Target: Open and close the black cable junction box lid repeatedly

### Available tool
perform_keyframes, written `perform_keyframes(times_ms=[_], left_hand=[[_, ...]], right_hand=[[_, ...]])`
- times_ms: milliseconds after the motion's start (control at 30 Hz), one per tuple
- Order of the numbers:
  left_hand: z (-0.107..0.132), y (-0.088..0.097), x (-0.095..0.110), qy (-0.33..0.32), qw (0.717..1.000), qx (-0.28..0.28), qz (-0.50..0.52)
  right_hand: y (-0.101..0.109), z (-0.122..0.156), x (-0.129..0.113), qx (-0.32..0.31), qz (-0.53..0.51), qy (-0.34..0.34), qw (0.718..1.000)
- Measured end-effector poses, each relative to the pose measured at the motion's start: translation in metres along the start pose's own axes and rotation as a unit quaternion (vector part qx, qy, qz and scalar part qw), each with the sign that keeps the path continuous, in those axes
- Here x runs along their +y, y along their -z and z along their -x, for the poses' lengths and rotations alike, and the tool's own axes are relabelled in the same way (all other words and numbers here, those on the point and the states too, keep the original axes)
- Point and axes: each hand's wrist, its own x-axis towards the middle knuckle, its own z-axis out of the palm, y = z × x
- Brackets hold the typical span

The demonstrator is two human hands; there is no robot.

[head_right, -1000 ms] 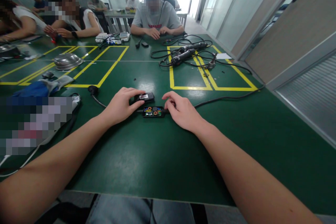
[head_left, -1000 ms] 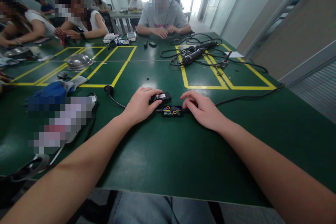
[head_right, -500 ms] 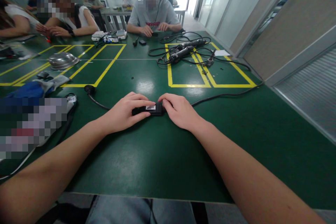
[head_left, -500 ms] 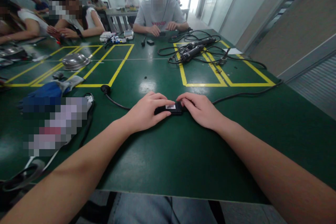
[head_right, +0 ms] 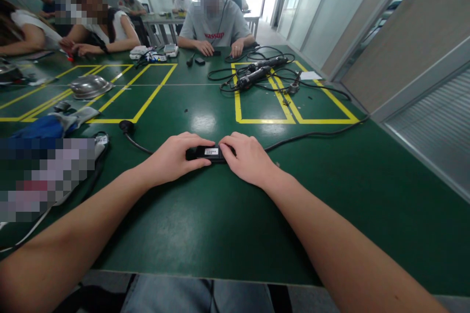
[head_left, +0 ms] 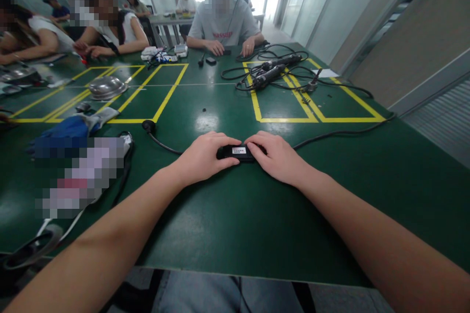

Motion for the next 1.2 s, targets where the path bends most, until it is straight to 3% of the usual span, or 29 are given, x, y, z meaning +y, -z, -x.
perform_keyframes(times_ms=[200, 633, 833, 1000, 1200], left_hand=[[-0.0010, -0.0003, -0.0043, -0.001, 0.999, -0.004, 0.054], [0.0037, 0.0008, -0.0002, -0.028, 0.999, -0.011, -0.016], [0.0042, 0.0018, 0.0007, -0.030, 0.999, -0.015, -0.016], [0.0050, 0.0021, 0.0022, -0.038, 0.999, -0.019, -0.031], [0.0063, 0.0012, 0.0017, -0.047, 0.997, -0.022, -0.049]], right_hand=[[0.0022, -0.0009, 0.0004, -0.005, -0.047, 0.002, 0.999], [0.0017, -0.0012, -0.0019, 0.006, -0.025, -0.011, 1.000], [0.0040, 0.0021, -0.0001, 0.023, -0.023, 0.026, 0.999], [0.0060, 0.0053, 0.0015, -0.004, -0.028, 0.057, 0.998], [0.0062, 0.0045, 0.0024, -0.017, -0.017, 0.049, 0.999]])
